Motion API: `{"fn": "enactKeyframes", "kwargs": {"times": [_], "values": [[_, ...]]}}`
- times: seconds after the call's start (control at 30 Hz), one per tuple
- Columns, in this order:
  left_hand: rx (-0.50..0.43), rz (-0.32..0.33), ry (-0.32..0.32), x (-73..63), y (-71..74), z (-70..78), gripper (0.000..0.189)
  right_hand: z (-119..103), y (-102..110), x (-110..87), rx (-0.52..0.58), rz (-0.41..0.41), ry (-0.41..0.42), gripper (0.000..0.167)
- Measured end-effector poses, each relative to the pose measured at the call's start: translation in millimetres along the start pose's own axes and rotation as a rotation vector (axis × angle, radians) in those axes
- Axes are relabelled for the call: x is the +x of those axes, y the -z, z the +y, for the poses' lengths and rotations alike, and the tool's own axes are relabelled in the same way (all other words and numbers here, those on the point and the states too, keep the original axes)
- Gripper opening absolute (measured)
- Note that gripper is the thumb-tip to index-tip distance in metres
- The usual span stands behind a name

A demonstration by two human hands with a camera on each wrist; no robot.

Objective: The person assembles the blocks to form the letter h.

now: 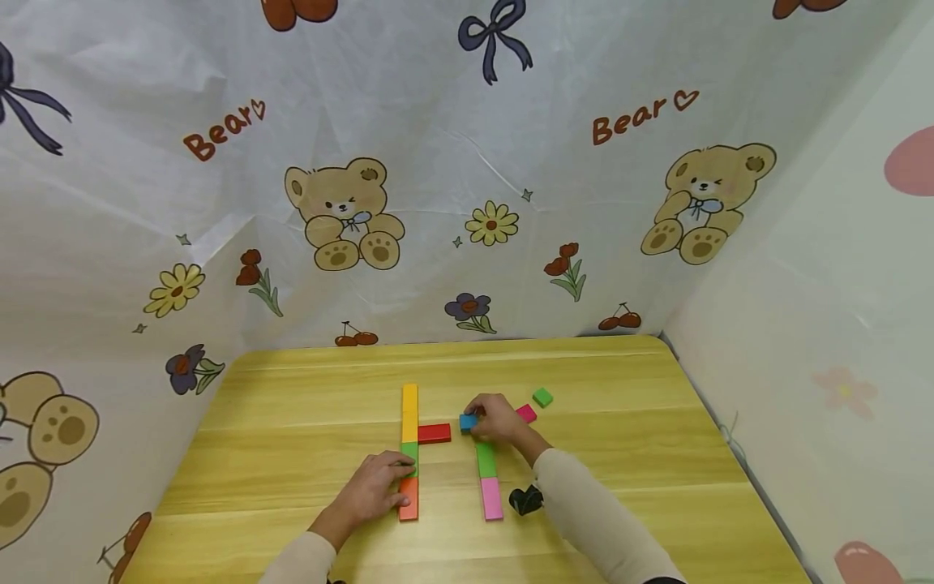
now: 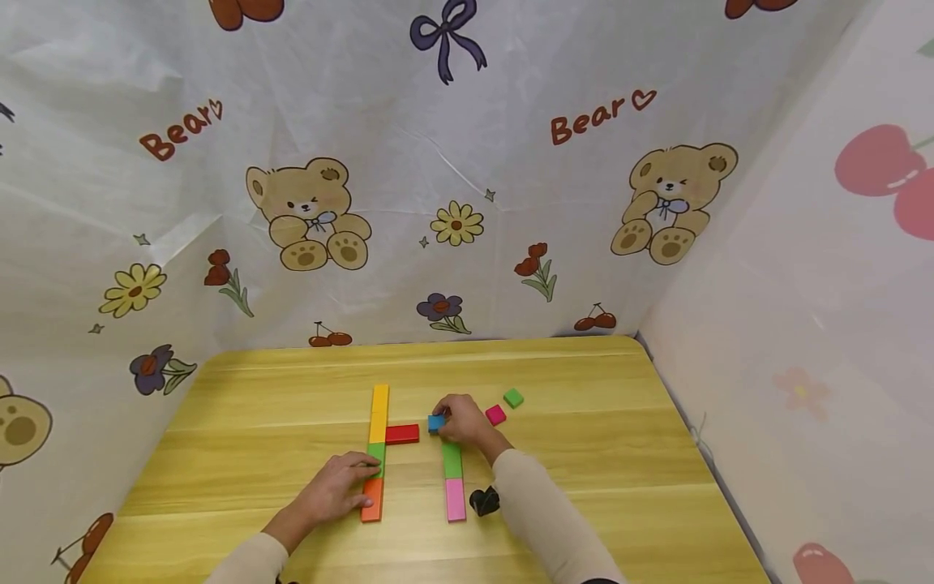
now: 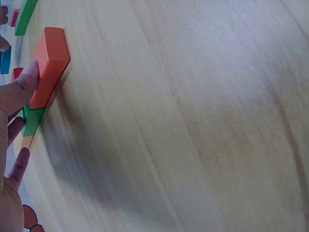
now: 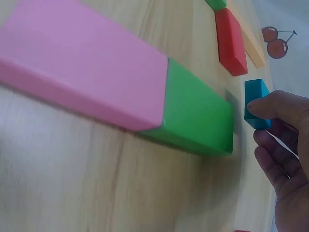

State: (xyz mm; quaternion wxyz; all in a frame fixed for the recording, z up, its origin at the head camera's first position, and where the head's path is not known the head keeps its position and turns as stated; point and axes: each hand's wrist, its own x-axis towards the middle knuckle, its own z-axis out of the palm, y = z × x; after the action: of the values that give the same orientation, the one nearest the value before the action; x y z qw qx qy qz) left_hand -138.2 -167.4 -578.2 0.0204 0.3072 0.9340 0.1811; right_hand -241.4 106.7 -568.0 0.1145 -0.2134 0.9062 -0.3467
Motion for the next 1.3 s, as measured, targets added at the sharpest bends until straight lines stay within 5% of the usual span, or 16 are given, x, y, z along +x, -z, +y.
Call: {"fn": "enactKeyframes", "kwargs": {"times": [1.3], "values": [[-0.007, 0.027, -0.03, -0.5, -0.3, -2.4, 0.044, -5.5, -24.9, -0.8, 0.011, 0.002, -0.003, 0.026]]}}
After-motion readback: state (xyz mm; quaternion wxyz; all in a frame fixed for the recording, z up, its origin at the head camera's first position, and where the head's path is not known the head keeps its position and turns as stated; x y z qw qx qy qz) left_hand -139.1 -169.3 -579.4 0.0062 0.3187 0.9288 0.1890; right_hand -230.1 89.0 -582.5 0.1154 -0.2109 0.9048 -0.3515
